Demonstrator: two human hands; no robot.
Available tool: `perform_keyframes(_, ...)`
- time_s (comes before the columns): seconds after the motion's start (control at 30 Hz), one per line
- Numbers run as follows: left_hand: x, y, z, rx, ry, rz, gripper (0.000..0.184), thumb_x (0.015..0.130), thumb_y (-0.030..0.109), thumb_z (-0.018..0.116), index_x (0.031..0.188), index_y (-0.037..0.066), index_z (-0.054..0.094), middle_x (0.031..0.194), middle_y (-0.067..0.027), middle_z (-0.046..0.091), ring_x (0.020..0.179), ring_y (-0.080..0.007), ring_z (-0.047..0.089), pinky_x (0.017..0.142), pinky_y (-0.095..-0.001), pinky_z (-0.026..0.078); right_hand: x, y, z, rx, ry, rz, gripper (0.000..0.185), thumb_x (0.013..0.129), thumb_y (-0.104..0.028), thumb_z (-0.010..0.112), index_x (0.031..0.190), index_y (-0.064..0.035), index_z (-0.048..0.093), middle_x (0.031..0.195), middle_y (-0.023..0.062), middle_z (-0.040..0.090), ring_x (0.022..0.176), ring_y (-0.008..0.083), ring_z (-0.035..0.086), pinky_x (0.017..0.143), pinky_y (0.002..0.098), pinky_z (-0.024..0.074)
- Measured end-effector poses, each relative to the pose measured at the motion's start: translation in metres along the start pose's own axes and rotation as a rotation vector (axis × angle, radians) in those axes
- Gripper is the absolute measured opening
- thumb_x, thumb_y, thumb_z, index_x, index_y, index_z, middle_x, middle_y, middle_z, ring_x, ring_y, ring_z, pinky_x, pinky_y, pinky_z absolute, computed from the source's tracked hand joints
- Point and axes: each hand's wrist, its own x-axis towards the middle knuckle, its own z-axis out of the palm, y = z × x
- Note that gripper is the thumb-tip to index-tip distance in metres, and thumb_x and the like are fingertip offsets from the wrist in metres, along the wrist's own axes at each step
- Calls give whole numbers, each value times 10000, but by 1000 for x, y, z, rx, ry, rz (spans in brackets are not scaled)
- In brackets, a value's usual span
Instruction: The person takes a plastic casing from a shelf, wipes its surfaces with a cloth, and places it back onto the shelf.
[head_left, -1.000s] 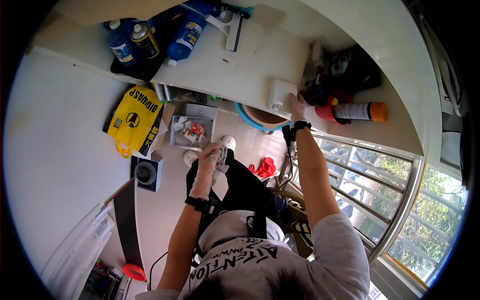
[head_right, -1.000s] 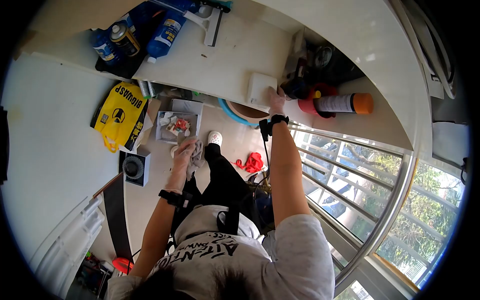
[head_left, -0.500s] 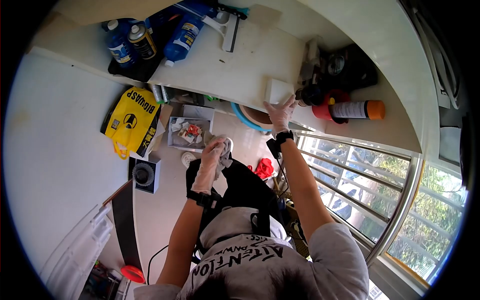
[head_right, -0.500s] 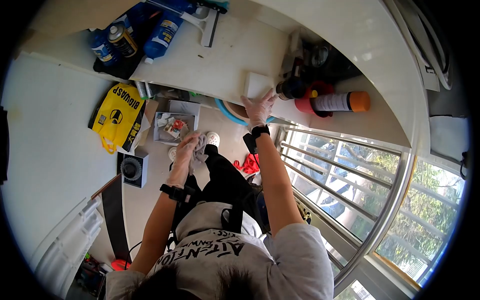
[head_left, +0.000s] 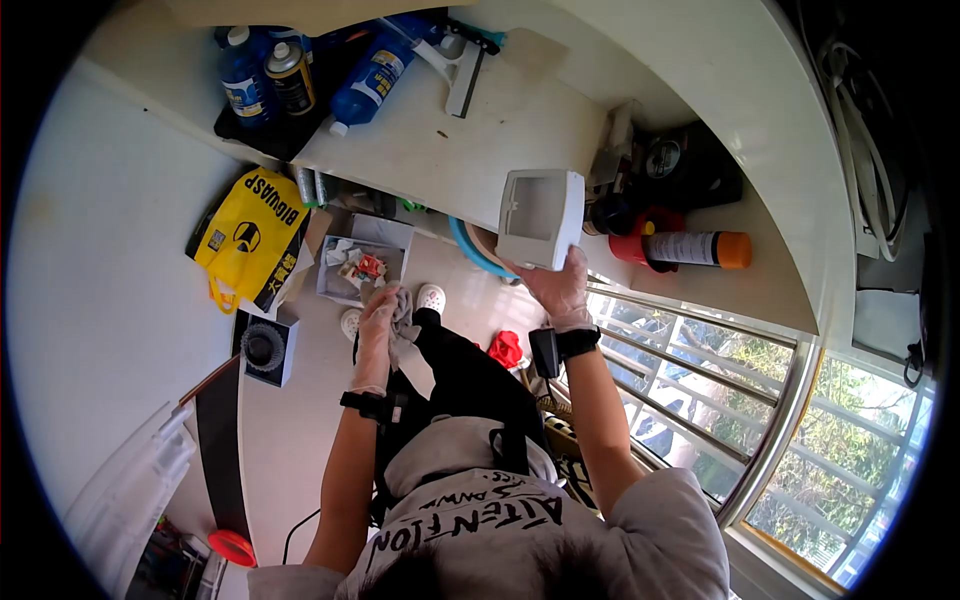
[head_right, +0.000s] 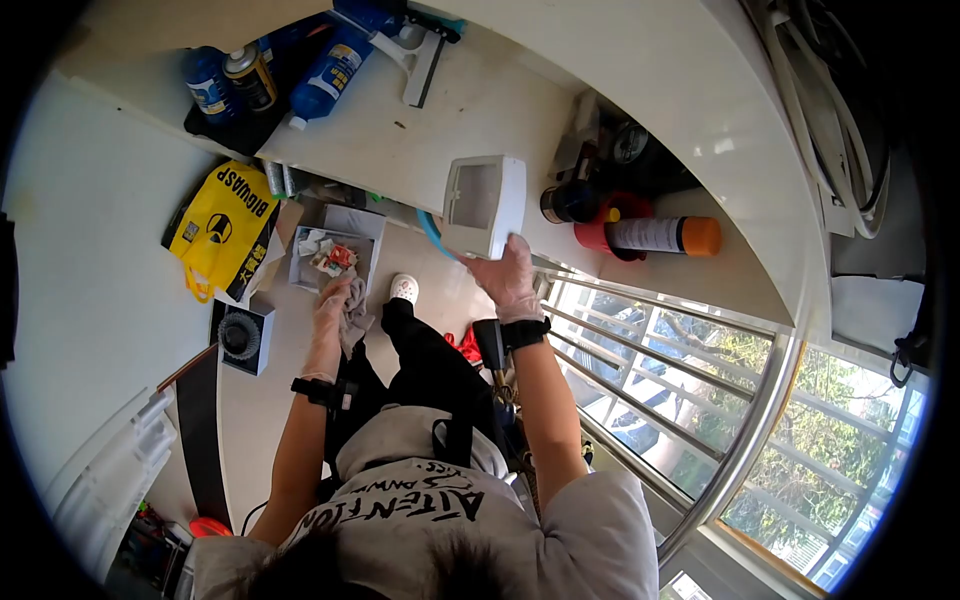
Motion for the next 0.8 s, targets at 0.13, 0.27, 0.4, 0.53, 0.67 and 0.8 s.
perform_keyframes(0.13,15,7,4,134,-32,267,175,819,34,501,978,22,575,790,-27,528,635,-62,449,566,-190,375,-28,2,31,118,-90,40,836,582,-491,630,1255,-104,324,1300,148,305,1187,356,310,938,585,253)
perform_keyframes(0.27,-15,63,53,142,-91,395,365,799,-26,458,1162,14,478,935,-1,519,801,-55,464,751,-175,361,-42,9,32,289,-120,58,827,601,-498,610,1257,-93,312,1280,165,319,1171,364,316,912,600,257)
perform_keyframes(0.4,-37,111,98,181,-170,489,456,799,-6,469,1246,15,384,1172,-33,427,1035,-107,416,911,-223,298,-47,10,55,371,-50,147,751,655,-476,581,1242,-82,325,1249,161,344,1145,340,330,874,579,294)
perform_keyframes(0.53,-57,149,119,317,-225,610,488,797,-11,484,1266,36,358,1264,-58,373,1101,-117,380,935,-239,290,-54,13,70,474,-113,192,849,574,-529,615,1277,-159,315,1310,124,298,1180,364,320,931,619,227)
perform_keyframes(0.67,-88,172,146,184,-164,648,527,785,-46,496,1274,56,326,1211,-66,386,1050,-125,416,901,-236,339,-56,13,81,686,-221,238,806,591,-524,604,1257,-154,340,1287,134,322,1178,359,321,942,611,222)
perform_keyframes(0.8,-93,177,139,233,-227,654,485,756,-62,506,1213,44,383,1153,-64,416,1031,-137,425,900,-252,343,-68,10,65,355,-122,81,691,647,-347,635,1224,-76,368,1182,134,440,1087,348,431,885,574,340)
